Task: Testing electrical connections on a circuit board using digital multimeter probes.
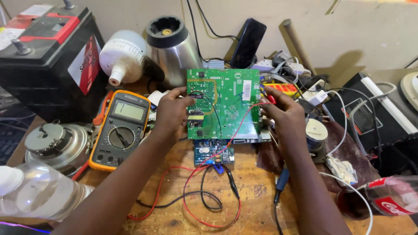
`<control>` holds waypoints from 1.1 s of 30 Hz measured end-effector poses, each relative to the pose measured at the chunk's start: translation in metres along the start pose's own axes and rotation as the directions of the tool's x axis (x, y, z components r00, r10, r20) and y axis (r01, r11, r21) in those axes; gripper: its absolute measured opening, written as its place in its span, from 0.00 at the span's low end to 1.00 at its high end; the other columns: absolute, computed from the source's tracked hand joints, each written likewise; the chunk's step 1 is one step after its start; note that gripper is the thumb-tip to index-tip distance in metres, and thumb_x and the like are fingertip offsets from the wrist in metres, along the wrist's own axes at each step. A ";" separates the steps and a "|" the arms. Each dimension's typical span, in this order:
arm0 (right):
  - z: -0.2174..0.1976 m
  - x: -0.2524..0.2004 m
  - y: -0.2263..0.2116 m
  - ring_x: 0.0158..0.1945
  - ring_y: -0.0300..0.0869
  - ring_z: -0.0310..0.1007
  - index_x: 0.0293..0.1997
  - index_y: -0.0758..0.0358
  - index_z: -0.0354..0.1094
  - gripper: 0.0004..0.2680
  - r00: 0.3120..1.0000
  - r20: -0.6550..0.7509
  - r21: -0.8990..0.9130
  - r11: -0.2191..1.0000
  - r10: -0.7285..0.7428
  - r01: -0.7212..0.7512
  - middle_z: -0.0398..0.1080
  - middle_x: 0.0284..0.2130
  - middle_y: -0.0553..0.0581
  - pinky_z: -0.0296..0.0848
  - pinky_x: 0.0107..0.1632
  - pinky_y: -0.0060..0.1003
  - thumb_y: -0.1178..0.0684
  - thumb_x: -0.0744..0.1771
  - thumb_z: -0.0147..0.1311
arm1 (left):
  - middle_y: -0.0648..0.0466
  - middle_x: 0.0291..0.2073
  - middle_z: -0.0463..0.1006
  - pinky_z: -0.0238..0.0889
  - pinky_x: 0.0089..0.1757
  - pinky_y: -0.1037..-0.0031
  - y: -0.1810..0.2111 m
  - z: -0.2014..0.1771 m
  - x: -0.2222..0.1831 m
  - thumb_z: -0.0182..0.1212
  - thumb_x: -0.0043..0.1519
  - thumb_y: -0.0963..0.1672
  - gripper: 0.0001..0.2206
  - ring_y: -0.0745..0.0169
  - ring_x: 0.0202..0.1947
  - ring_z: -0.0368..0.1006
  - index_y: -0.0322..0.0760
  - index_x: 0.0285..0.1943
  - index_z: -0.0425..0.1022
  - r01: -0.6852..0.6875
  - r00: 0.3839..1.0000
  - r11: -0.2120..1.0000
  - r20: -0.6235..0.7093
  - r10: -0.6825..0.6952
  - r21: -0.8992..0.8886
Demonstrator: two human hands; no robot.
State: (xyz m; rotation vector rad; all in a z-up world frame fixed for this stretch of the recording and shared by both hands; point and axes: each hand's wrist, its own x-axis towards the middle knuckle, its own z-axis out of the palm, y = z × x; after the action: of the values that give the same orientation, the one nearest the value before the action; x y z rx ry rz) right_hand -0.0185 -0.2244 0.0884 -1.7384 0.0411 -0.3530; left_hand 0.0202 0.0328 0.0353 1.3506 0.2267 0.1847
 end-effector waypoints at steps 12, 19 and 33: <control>-0.012 0.017 0.012 0.53 0.40 0.80 0.71 0.70 0.66 0.18 0.976 0.005 0.552 0.814 -0.218 0.179 0.75 0.50 0.61 0.83 0.61 0.39 0.62 0.70 0.51 | 0.48 0.40 0.80 0.68 0.24 0.82 0.028 0.008 -0.008 0.63 0.66 0.36 0.16 0.72 0.22 0.70 0.34 0.63 0.80 -0.218 0.931 0.923 0.214 0.294 -0.318; -0.005 0.023 0.020 0.48 0.41 0.83 0.64 0.69 0.70 0.13 0.990 0.007 0.651 0.753 -0.139 0.101 0.78 0.45 0.63 0.83 0.53 0.31 0.55 0.72 0.52 | 0.49 0.47 0.80 0.68 0.34 0.81 -0.003 -0.003 0.018 0.50 0.53 0.28 0.21 0.66 0.40 0.74 0.31 0.45 0.85 -0.291 0.898 0.886 0.217 0.383 -0.361; -0.002 0.015 0.028 0.42 0.36 0.77 0.53 0.51 0.83 0.11 0.996 0.069 -0.082 0.995 -0.058 0.064 0.77 0.38 0.54 0.81 0.50 0.36 0.56 0.66 0.63 | 0.61 0.47 0.84 0.72 0.48 0.65 -0.011 -0.015 0.005 0.47 0.48 0.33 0.23 0.54 0.53 0.80 0.49 0.38 0.87 -0.579 0.812 0.614 0.446 0.376 0.536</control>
State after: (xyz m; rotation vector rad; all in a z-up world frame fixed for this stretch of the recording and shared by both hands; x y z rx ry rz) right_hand 0.0001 -0.2355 0.0654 -1.8371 -0.0458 -0.3421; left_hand 0.0210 0.0462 0.0212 2.1175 -0.3891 0.3834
